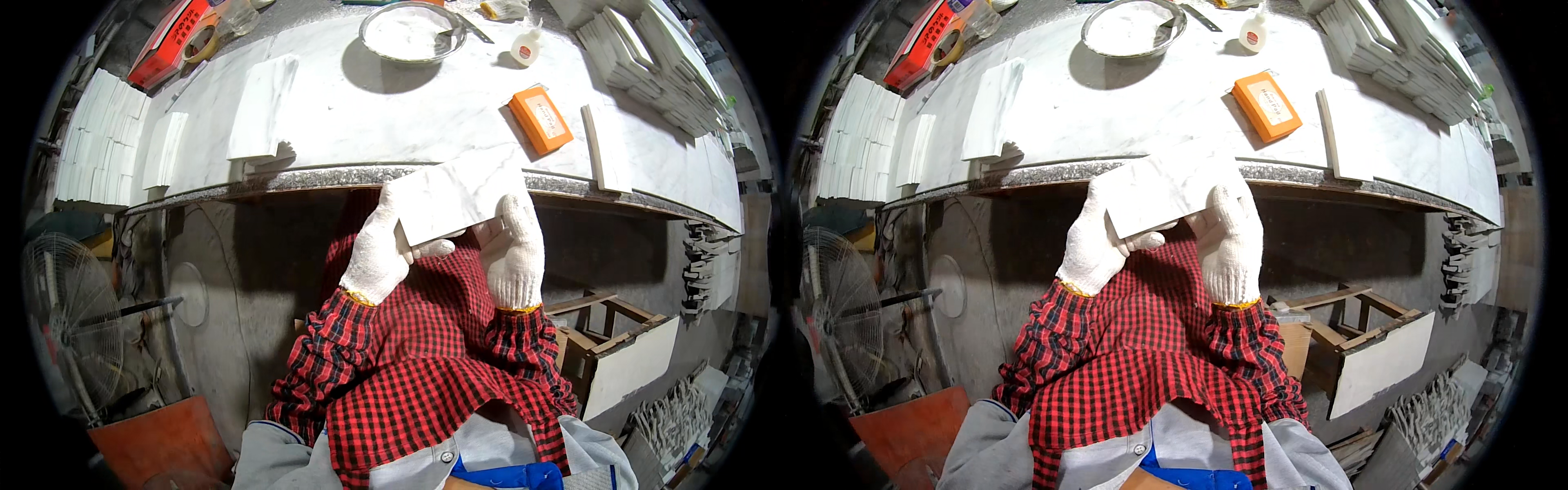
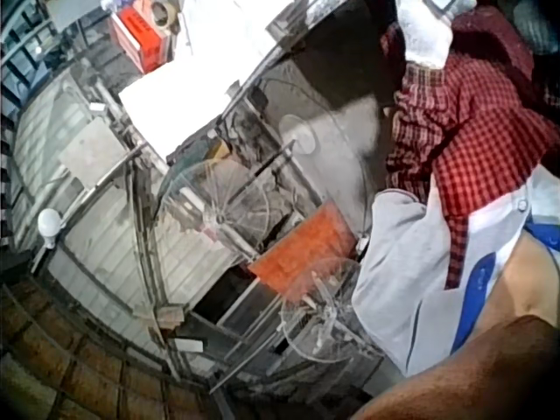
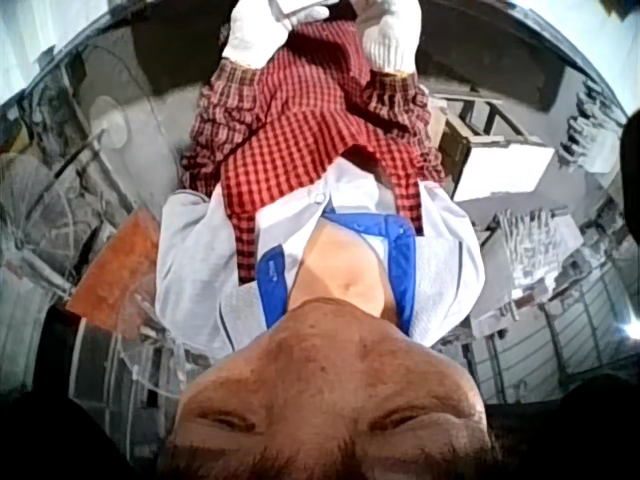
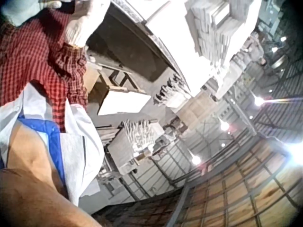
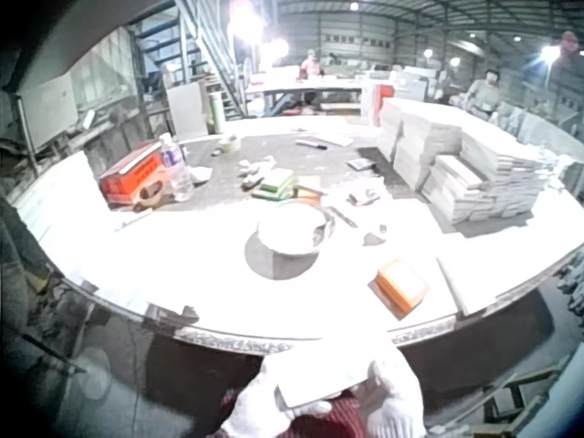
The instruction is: The person joins white rectangular blocks using a white paste and a small bottle of liquid, then scrapes excess paste from the seams with a metal tool. They repeat this process for multiple blocks, stacking the joined pieces on the table.
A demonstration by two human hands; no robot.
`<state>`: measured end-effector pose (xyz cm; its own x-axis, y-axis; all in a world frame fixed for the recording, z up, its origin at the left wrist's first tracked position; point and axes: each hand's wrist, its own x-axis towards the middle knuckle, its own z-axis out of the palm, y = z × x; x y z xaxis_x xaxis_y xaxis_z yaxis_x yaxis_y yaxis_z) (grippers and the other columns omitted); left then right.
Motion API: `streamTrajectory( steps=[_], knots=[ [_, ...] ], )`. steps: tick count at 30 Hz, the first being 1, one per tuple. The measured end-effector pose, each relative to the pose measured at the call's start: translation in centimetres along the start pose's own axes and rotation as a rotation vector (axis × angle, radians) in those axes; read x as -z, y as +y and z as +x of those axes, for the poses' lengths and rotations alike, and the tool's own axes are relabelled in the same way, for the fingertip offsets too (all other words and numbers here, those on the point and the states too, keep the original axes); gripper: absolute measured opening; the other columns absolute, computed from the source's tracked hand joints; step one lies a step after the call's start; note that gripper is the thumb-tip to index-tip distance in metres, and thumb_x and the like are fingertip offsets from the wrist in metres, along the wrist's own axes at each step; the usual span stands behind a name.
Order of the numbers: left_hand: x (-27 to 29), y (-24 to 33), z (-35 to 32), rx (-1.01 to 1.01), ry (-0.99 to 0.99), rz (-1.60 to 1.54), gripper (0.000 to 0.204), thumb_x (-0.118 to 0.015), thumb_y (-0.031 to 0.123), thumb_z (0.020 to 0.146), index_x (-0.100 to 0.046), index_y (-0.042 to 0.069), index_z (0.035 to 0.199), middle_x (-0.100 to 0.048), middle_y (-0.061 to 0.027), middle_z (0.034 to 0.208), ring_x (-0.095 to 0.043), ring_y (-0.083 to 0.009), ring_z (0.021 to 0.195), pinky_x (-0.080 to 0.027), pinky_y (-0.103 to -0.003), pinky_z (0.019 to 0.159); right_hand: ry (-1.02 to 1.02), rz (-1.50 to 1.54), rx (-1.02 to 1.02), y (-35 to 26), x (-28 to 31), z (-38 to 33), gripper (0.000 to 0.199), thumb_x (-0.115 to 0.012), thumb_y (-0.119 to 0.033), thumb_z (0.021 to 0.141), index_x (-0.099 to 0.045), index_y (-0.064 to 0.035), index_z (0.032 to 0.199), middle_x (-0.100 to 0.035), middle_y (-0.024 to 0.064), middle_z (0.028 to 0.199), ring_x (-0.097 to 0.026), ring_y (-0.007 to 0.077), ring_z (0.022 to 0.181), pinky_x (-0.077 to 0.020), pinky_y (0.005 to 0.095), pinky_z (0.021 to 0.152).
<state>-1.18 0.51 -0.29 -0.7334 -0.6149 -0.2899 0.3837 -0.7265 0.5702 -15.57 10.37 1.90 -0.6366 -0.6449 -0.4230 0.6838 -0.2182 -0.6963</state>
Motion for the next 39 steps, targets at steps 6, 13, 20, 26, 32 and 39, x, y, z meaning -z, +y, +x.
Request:
streamTrajectory(
  steps=[6,13,20,26,32,39],
  knots=[
    [0.0,0.2,-0.2,0.023,0.004,0.086,0.056,-0.048,0.032,0.106,-0.032,0.002,0.151,-0.052,-0.019,0.143,-0.065,-0.0313,0.117,-0.064,-0.046,0.084,-0.036,0.038,0.029,0.4,0.4,0.0,0.052,-0.064,-0.017,0.098,-0.045,-0.0011,0.144,-0.057,0.0107,0.134,-0.058,0.0259,0.124,-0.0497,0.0436,0.105],
    [-0.5,-0.6,-1.0,-0.048,-0.096,0.119,0.063,-0.056,0.004,0.099,-0.028,0.008,0.155,-0.047,-0.013,0.147,-0.055,-0.0285,0.131,-0.059,-0.045,0.096,-0.08,0.036,0.059,0.4,0.9,0.2,0.057,-0.064,-0.022,0.099,-0.041,-0.0022,0.147,-0.052,0.0131,0.143,-0.054,0.0287,0.131,-0.0459,0.0469,0.11],
    [-0.4,-0.4,-1.4,-0.039,-0.079,0.183,0.07,-0.062,-0.012,0.091,-0.034,0.006,0.153,-0.049,-0.0134,0.145,-0.056,-0.0258,0.129,-0.057,-0.041,0.1,-0.182,0.046,0.063,0.8,2.1,0.6,0.062,-0.064,-0.03,0.099,-0.039,-0.0025,0.149,-0.05,0.0139,0.146,-0.05,0.0288,0.135,-0.042,0.0469,0.114],
    [0.8,-0.5,-1.3,-0.039,-0.067,0.251,0.065,-0.059,-0.017,0.087,-0.041,0.005,0.146,-0.052,-0.0157,0.14,-0.055,-0.0301,0.129,-0.056,-0.049,0.102,-0.168,0.079,-0.003,1.7,3.5,1.0,0.058,-0.066,-0.029,0.099,-0.042,-0.0082,0.147,-0.05,0.0087,0.144,-0.049,0.0255,0.134,-0.0402,0.0442,0.115],
    [1.8,-1.0,-1.1,-0.073,-0.037,0.316,0.05,-0.067,-0.014,0.085,-0.057,0.001,0.132,-0.067,-0.0099,0.12,-0.066,-0.0194,0.109,-0.057,-0.034,0.095,-0.201,0.058,0.034,1.6,3.0,0.9,0.052,-0.066,-0.028,0.1,-0.047,-0.0086,0.143,-0.052,0.0074,0.14,-0.05,0.0236,0.13,-0.0408,0.0433,0.113],
    [4.0,-0.2,-1.3,-0.121,-0.023,0.461,0.048,-0.075,-0.009,0.084,-0.064,0.0,0.13,-0.07,-0.0122,0.123,-0.067,-0.0182,0.112,-0.055,-0.032,0.098,-0.2,-0.434,0.26,-0.4,3.2,-0.2,0.041,-0.069,-0.006,0.09,-0.059,0.0023,0.129,-0.068,0.0085,0.113,-0.064,0.0159,0.101,-0.0524,0.0314,0.091]
  ],
)
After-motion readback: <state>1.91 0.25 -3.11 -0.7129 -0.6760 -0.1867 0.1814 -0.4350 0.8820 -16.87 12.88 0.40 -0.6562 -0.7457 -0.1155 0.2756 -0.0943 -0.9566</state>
